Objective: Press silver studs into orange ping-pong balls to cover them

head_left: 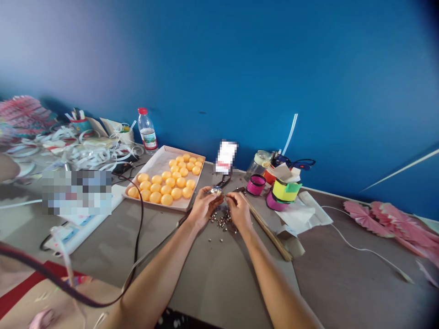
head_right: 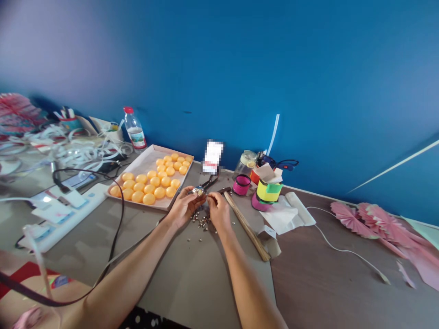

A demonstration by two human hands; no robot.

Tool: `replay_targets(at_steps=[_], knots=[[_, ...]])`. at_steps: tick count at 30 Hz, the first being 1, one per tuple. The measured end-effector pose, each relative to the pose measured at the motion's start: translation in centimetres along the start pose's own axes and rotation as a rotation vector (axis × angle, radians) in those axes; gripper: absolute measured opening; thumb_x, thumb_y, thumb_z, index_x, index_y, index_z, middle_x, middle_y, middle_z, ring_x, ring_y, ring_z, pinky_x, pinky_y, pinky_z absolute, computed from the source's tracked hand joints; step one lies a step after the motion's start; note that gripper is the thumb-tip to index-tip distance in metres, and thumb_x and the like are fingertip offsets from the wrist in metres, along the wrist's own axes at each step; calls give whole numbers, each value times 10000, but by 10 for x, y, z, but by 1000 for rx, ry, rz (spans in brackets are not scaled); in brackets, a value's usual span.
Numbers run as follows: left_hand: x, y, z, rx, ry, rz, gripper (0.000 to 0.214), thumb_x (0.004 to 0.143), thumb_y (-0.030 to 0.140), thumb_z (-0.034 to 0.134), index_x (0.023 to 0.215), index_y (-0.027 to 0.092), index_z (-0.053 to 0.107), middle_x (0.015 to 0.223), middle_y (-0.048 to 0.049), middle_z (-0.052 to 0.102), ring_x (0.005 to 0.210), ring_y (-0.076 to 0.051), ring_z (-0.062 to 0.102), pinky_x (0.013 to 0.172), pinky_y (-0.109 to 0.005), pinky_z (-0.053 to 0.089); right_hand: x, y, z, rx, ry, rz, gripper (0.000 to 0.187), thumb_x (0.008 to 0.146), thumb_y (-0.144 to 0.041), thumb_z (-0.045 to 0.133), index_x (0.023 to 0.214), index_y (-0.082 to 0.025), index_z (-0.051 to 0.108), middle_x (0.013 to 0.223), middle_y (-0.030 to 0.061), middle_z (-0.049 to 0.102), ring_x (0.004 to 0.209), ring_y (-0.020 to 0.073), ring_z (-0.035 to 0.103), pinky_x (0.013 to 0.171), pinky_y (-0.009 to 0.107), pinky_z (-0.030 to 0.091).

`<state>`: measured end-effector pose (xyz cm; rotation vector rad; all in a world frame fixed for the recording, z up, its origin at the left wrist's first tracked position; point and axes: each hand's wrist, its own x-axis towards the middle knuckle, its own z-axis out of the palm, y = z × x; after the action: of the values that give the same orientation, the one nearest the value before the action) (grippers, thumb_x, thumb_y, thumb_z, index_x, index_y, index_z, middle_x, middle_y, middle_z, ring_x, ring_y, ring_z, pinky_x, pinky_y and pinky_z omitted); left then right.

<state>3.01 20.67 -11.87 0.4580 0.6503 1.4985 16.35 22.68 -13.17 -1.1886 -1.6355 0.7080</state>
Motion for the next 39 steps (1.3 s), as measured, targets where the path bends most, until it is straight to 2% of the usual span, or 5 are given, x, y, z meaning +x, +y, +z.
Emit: replay_targets(at_steps=[6,10,17,28,39], knots=[[-1,2,0,63,-13,-21,502,662,196,747,1097,209,498,809,2,650,681,-152,658,649,-268,498,5,2,3,434,42,272,273,726,-458,619,740,-191,676,575,-28,551,549,127,461,562,266,370],[1,3,-1,12,-55,-45,430,703,251,729,1076,196,521,788,-13,639,702,-162,658,694,-292,508,6,1,5,671,19,333,250,666,-406,648,789,-192,682,605,-25,572,553,118,483,572,268,393],[3,2,-4,-49,-76,-18,403,721,256,734,1049,222,502,776,4,618,757,-171,659,767,-335,509,5,-1,6,667,36,319,216,626,-350,671,772,-195,637,667,-16,628,562,114,518,578,273,429],[6,-1,-6,17,-59,12,428,709,301,756,1062,187,544,749,0,617,638,-142,625,623,-275,485,5,-3,8,673,71,327,231,629,-360,683,772,-186,630,609,-39,578,474,72,424,477,230,328],[4,2,-6,-64,-77,7,399,726,287,742,1057,200,537,804,-23,656,780,-185,671,815,-375,519,5,-10,7,745,-5,348,257,603,-338,685,818,-200,662,654,-18,629,538,110,510,558,276,417]])
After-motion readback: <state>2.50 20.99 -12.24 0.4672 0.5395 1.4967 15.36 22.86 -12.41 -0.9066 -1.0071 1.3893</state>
